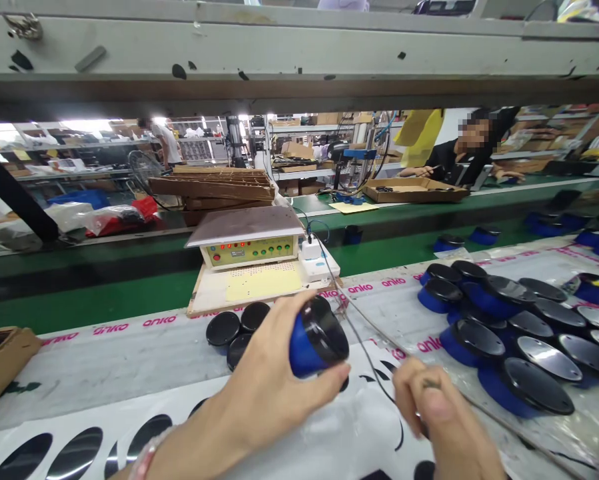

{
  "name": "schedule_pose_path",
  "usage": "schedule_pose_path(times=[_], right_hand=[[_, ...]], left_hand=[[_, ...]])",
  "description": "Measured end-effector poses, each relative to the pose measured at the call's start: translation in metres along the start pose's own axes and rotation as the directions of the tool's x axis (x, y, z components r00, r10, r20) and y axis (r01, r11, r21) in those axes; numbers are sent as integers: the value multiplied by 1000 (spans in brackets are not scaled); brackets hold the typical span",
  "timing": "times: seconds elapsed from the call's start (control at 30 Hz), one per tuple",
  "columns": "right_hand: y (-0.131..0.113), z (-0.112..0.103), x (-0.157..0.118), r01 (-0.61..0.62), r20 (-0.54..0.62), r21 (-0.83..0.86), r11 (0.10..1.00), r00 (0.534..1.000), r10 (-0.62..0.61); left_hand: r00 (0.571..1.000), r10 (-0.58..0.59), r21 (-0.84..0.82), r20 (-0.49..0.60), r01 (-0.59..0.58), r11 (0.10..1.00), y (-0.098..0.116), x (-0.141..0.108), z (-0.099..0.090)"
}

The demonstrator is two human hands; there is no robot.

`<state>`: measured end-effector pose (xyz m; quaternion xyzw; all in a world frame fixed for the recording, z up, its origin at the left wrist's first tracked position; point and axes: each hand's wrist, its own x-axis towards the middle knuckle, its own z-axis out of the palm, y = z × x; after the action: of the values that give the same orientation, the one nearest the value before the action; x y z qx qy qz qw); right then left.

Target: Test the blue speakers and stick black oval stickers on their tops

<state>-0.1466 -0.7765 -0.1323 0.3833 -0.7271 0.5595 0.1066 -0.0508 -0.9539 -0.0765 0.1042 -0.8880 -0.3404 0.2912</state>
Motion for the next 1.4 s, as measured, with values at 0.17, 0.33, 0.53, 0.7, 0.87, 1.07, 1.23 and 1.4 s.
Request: schedule_pose_path(times=[0.17, 0.33, 0.53, 0.7, 0.87, 1.07, 1.23, 1.4], right_hand=[[-28, 33, 7, -234, 115, 486, 842, 972, 204], [-45, 47, 7, -358, 192, 749, 558, 923, 333], [-38, 47, 8, -302, 228, 838, 454, 950, 211], [-34, 48, 5, -329, 243, 823, 463, 941, 236], [-28, 53, 2, -338, 210, 796, 502, 932, 294], [-30, 59, 4, -351, 185, 804, 480, 914, 360], [-27, 63, 5, -373, 180, 805, 462, 895, 409], [-29, 61, 7, -411, 231, 797, 444, 885, 404]], left_hand=[[958, 283, 304, 45, -283, 910, -2, -18, 13], [862, 506, 535, 20, -437, 723, -1, -15, 10], [813, 582, 640, 25, -460, 616, -1, -15, 8], [809, 585, 677, 55, -461, 574, -2, -17, 9], [808, 580, 714, 104, -466, 522, -2, -18, 13], [820, 549, 743, 162, -467, 479, -2, -18, 15], [832, 530, 750, 167, -456, 479, -4, -18, 17], [883, 450, 648, 136, -422, 633, -4, -15, 10]])
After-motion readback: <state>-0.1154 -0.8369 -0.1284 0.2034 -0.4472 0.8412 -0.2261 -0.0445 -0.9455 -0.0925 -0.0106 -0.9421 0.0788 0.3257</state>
